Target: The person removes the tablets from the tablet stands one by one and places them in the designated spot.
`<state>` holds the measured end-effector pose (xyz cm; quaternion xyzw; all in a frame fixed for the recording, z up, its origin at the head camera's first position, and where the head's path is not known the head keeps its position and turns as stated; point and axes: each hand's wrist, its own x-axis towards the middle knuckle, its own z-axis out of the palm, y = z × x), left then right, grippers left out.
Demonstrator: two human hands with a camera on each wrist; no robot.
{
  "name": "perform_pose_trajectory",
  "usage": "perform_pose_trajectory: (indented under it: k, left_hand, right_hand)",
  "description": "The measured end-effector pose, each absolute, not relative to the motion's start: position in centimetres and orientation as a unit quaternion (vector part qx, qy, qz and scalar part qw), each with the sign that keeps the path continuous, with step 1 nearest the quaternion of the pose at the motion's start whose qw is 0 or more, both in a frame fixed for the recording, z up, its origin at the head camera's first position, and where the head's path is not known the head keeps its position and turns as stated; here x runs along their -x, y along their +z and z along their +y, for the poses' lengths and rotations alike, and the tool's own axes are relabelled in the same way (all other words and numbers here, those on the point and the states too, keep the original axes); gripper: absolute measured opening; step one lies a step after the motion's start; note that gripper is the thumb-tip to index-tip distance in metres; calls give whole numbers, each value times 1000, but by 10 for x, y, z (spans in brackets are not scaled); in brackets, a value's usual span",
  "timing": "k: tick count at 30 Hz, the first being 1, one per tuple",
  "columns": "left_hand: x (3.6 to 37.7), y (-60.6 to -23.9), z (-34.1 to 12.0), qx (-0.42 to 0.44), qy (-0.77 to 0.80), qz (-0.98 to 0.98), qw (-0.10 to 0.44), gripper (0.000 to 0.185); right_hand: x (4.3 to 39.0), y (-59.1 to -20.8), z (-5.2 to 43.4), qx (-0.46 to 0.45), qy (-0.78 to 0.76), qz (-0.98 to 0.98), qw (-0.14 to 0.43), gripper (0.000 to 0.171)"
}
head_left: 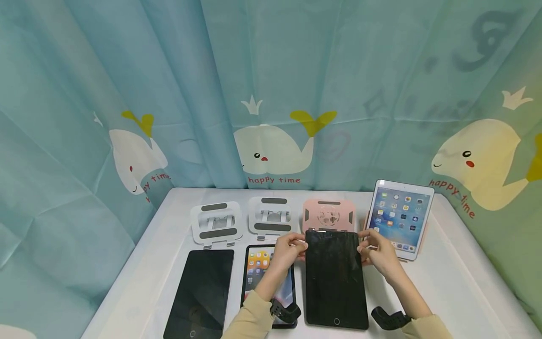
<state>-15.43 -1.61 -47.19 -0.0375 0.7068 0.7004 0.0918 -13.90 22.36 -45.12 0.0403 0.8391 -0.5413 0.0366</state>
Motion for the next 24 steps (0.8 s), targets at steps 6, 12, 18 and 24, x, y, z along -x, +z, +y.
perform_pose_trajectory:
  k: [6,12,18,24]
  left_hand:
    - [151,-475,-18,54,704,701,102,24]
    - [148,-481,-17,61,699,705,106,23]
    - [147,-487,-17,64,699,703,114,24]
    - [149,-493,-15,79,692,707,122,27]
  right_hand:
    - [137,-459,223,-50,-539,839,48,38]
    - [137,-466,224,-56,-541,837,58,38]
    - [136,-472,224,-57,-540,837,65,39]
    - [137,-478,225,-63,-540,836,73,40]
